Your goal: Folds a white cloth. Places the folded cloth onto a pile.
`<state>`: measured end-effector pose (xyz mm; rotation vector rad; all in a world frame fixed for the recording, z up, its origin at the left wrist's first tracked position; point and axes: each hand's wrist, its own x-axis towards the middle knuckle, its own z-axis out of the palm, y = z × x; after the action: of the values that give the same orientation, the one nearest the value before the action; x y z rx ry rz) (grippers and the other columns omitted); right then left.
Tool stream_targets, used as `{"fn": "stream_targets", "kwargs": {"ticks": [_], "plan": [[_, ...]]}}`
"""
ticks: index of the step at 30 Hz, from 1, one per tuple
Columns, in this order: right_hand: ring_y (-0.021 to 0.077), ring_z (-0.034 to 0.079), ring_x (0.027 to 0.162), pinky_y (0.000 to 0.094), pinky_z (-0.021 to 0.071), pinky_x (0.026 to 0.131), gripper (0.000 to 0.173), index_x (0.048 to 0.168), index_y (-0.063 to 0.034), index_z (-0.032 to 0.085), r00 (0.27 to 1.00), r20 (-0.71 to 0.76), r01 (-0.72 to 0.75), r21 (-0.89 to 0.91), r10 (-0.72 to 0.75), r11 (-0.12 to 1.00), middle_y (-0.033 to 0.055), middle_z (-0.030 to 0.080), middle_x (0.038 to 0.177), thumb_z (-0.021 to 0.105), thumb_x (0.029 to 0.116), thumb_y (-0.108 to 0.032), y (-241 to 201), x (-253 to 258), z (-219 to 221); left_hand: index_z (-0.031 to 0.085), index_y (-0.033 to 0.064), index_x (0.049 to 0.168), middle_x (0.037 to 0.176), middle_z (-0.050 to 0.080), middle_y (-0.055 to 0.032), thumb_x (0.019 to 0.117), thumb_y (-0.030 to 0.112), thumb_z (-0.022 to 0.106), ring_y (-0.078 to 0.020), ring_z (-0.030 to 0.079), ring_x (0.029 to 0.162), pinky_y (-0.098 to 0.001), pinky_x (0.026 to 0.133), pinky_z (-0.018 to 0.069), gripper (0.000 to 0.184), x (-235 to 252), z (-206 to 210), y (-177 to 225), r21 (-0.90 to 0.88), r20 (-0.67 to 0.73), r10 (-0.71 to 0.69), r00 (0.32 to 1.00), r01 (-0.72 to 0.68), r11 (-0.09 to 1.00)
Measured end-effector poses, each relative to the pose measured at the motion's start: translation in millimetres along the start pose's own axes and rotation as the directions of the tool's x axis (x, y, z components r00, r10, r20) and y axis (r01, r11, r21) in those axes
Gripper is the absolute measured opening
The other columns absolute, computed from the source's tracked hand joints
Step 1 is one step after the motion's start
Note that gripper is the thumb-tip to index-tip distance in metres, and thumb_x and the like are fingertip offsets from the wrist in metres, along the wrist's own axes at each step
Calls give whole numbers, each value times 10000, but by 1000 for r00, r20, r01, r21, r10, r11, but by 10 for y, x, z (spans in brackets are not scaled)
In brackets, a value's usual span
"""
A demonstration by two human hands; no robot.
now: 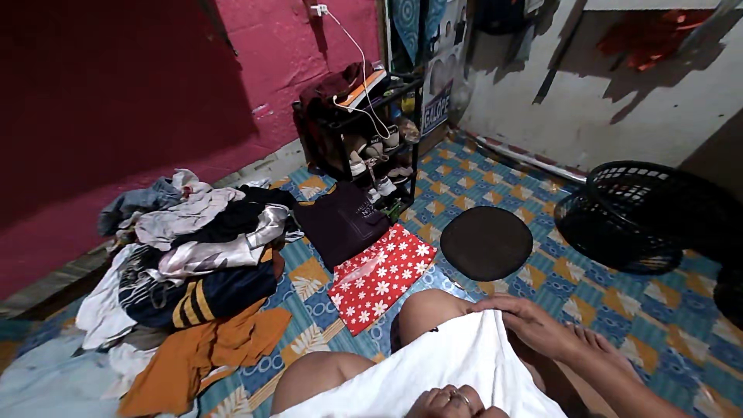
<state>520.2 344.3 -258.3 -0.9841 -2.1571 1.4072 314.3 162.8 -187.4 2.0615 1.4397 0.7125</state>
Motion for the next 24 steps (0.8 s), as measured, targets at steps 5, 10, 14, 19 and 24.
{"fn": "stream_targets", "kwargs": {"ticks": [5,10,14,19,24], "plan": [[555,373,1397,765,318,1053,742,1516,-209,517,949,306,45,-371,77,928,272,401,1554,728,820,-59,-624,-219,-150,759,1,1029,937,728,-190,861,11,603,-322,722,854,-436,776,577,229,-18,9,55,-29,-31,-120,992,119,992],[486,406,1426,735,280,1122,494,1321,-39,642,917,346,289,-236,-197,928,253,521,1474,711,937,-343,-1089,-608,133,741,-3,945,856,707,-165,867,61,657,-268,706,769,-359,706,583,131,-18,185,-29,13,-305,-4,952,8,1000],[365,589,1302,631,327,1136,277,1013,11,718,934,217,330,-217,-284,919,180,707,1237,469,1029,-109,-967,-714,219,727,-9,1011,890,731,-180,868,47,619,-342,726,816,-494,710,563,188,-181,90,71,118,-103,-154,983,166,979],[232,645,1225,436,451,1112,338,1027,45,696,942,169,290,21,-290,957,174,727,1157,483,1071,-213,-949,-625,199,714,-45,1061,940,730,-204,896,53,582,-376,718,902,-580,805,545,233,-411,-319,-64,-20,0,-345,939,345,938],[0,578,730,205,514,683,190,1054,-38,624,995,-73,-63,92,70,994,-28,613,828,498,1044,-180,-870,-378,417,562,-9,1310,991,727,-99,947,64,503,-169,701,878,-409,785,578,374,-329,-343,-421,-563,14,-576,818,482,671]]}}
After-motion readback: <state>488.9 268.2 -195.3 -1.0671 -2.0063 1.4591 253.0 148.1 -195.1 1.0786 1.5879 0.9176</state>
